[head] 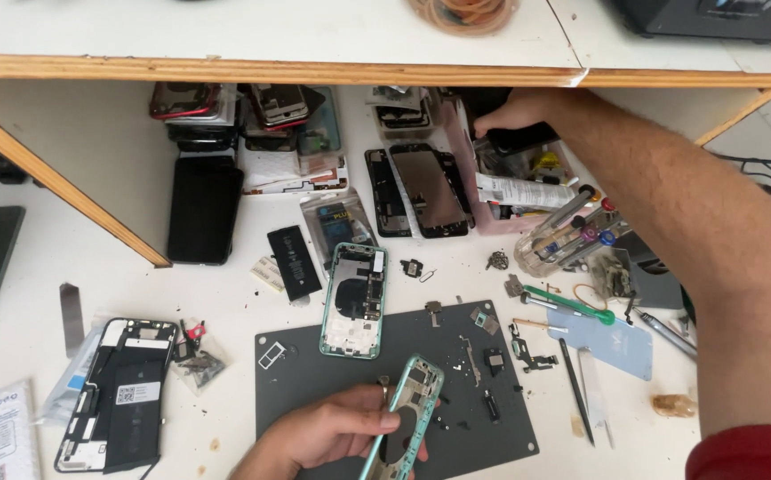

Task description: Assembling and cleaning internal components of a mobile phone frame using a brush and a probe tool

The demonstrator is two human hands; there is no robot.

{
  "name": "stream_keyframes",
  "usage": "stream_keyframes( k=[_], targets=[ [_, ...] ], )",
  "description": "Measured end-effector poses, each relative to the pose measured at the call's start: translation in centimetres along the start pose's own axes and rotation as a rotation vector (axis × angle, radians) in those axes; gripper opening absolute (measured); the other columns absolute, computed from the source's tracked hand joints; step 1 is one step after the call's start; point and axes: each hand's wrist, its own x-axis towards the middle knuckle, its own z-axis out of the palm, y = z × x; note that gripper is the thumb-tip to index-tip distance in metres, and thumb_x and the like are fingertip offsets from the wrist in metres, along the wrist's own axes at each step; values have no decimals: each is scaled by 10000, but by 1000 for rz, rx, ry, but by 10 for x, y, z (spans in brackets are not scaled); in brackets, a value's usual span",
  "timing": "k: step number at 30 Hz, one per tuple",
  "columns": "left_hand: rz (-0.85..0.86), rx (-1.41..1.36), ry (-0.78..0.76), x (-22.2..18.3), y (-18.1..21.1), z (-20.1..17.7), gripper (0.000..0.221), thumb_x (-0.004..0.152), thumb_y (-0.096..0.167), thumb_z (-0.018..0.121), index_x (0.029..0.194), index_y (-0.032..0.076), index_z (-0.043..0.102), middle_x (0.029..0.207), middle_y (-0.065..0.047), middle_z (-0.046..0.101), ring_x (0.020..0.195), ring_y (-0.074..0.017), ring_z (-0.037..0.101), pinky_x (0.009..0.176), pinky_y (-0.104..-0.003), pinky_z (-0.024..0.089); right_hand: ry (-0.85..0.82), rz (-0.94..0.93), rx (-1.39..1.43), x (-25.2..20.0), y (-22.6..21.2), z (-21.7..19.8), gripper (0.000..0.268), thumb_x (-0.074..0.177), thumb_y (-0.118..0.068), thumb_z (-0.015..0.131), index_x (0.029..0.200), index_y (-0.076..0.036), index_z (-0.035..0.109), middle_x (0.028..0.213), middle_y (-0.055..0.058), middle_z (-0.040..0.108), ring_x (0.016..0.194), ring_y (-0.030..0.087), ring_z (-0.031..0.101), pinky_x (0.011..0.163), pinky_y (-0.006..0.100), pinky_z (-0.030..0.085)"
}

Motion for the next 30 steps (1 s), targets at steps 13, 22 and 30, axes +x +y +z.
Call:
stream_keyframes(
  k=[13, 22, 30],
  targets=[
    [59, 194, -1, 1, 2, -2, 414, 915, 426, 614, 1080, 77, 763, 1077, -53, 784, 717, -35, 569, 533, -203, 245, 13, 41, -43, -27, -15, 2, 981, 835, -634, 657, 1616, -124, 353, 1670, 150, 323, 1496, 377, 372, 1164, 501, 398],
    [-35, -75, 19, 1, -3, -3, 521, 933, 309, 640, 1353, 5, 596, 1160, -170, 716, 1068, -262, 680, 918, -334, 504, 298, -280, 203, -21, -44, 19, 410, 892, 133, 591, 1290, 44, 551, 1178, 227, 611, 1060, 383, 639, 879, 415, 571],
    [16, 9, 20, 2, -6, -5, 543, 921, 296, 608, 1354, -30, 581, 1180, -203, 705, 1046, -327, 698, 960, -400, 546, 58, -114, 203, 6, -47, 22, 424, 993, 44, 481, 1406, 29, 576, 902, 113, 578, 617, 185, 440, 506, 315, 349]
  ],
)
